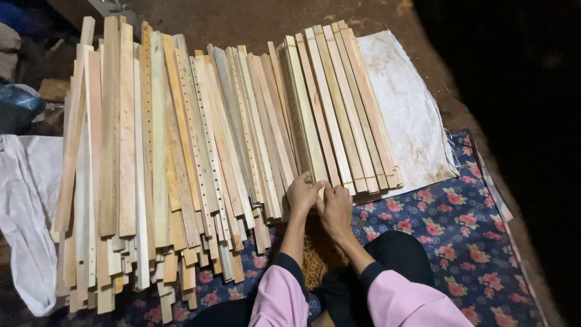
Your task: Wrapping rubber bands around the ends of wooden sticks, likely for bundling or as part of a manufacturing process.
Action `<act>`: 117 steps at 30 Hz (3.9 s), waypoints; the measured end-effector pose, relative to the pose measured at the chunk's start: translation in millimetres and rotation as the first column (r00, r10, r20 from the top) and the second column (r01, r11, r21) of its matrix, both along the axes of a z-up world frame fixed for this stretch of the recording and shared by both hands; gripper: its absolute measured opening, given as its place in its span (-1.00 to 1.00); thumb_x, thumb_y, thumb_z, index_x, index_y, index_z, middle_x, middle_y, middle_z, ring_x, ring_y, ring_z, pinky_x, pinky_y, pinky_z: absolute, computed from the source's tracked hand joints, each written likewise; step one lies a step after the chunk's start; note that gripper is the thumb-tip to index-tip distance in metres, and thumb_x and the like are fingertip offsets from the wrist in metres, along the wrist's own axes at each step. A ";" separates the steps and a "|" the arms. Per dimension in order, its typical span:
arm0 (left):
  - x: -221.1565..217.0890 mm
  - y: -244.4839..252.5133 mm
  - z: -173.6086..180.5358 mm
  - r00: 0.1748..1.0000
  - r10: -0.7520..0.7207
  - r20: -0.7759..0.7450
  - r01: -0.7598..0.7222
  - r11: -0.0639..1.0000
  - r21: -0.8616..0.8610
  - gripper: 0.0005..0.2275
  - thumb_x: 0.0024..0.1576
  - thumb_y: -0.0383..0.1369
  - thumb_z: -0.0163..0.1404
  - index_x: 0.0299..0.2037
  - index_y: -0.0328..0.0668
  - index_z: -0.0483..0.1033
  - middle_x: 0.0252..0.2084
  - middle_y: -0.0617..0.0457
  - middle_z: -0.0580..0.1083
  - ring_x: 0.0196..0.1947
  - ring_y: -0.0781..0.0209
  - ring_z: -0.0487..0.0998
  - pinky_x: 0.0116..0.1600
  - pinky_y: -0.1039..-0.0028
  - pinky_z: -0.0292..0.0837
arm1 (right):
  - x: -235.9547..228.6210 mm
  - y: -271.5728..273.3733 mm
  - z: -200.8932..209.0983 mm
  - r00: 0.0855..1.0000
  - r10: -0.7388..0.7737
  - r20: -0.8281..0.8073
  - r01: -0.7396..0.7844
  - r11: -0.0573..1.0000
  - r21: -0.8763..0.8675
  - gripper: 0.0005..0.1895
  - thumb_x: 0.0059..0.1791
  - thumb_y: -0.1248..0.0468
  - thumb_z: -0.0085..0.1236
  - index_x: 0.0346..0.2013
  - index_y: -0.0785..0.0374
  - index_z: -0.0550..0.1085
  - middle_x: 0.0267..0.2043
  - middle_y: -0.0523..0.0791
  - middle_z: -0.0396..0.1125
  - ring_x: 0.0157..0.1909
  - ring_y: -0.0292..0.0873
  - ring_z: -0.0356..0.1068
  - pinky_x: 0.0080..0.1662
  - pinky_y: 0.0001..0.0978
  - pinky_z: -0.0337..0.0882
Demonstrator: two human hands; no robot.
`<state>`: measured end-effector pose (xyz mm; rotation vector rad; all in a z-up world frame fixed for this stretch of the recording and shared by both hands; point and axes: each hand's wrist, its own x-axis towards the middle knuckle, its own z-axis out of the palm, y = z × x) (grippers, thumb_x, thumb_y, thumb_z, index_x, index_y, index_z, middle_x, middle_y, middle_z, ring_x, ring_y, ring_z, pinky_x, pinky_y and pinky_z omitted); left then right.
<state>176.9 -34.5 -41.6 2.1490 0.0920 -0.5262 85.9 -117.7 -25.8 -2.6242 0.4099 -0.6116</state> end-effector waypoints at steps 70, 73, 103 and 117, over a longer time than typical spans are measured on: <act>-142.3 282.6 131.7 0.775 0.621 0.112 -0.470 0.687 -0.554 -0.48 0.25 -0.21 0.01 0.41 -0.13 0.24 0.42 -0.24 0.18 0.44 -0.16 0.20 0.46 0.08 0.15 | 79.4 301.2 78.7 0.906 0.393 -0.156 -0.040 0.447 0.894 -0.51 -0.14 0.08 0.29 0.05 0.13 0.58 -0.20 0.01 0.48 -0.30 -0.01 0.44 -0.31 -0.27 0.38; -147.8 276.0 124.7 0.777 0.624 0.086 -0.482 0.677 -0.557 -0.47 0.26 -0.13 0.01 0.41 -0.12 0.25 0.41 -0.26 0.23 0.44 -0.14 0.20 0.49 0.05 0.03 | 45.0 268.6 97.0 0.893 0.448 -0.043 -0.037 0.170 0.985 -0.54 -0.12 0.29 0.13 0.06 0.37 0.51 -0.40 0.02 0.37 -0.58 -0.12 0.34 -0.52 -0.37 0.35; -177.0 355.2 222.1 0.731 0.671 -0.121 -0.561 0.492 -0.666 -0.73 0.24 -0.41 -0.11 0.06 -0.40 0.53 -0.16 -0.07 0.60 -0.53 0.30 0.40 -0.48 0.54 0.32 | 84.7 361.1 190.2 0.779 0.626 0.028 -0.601 0.759 -0.249 -0.57 -0.09 0.28 0.10 -0.03 0.49 0.27 -0.08 0.15 0.31 -0.36 -0.01 0.37 -0.29 -0.22 0.37; -209.9 314.7 235.8 0.779 0.584 -0.228 -0.617 0.649 -0.444 -0.30 0.13 0.17 -0.31 0.42 -0.03 0.26 0.46 0.01 0.21 0.36 0.03 0.32 0.19 0.28 0.49 | -25.0 256.5 198.2 0.452 0.707 0.544 -0.699 0.660 -0.278 -0.48 0.03 0.45 0.11 0.30 0.38 0.29 0.27 0.15 0.34 -0.14 -0.05 0.59 -0.33 -0.63 0.63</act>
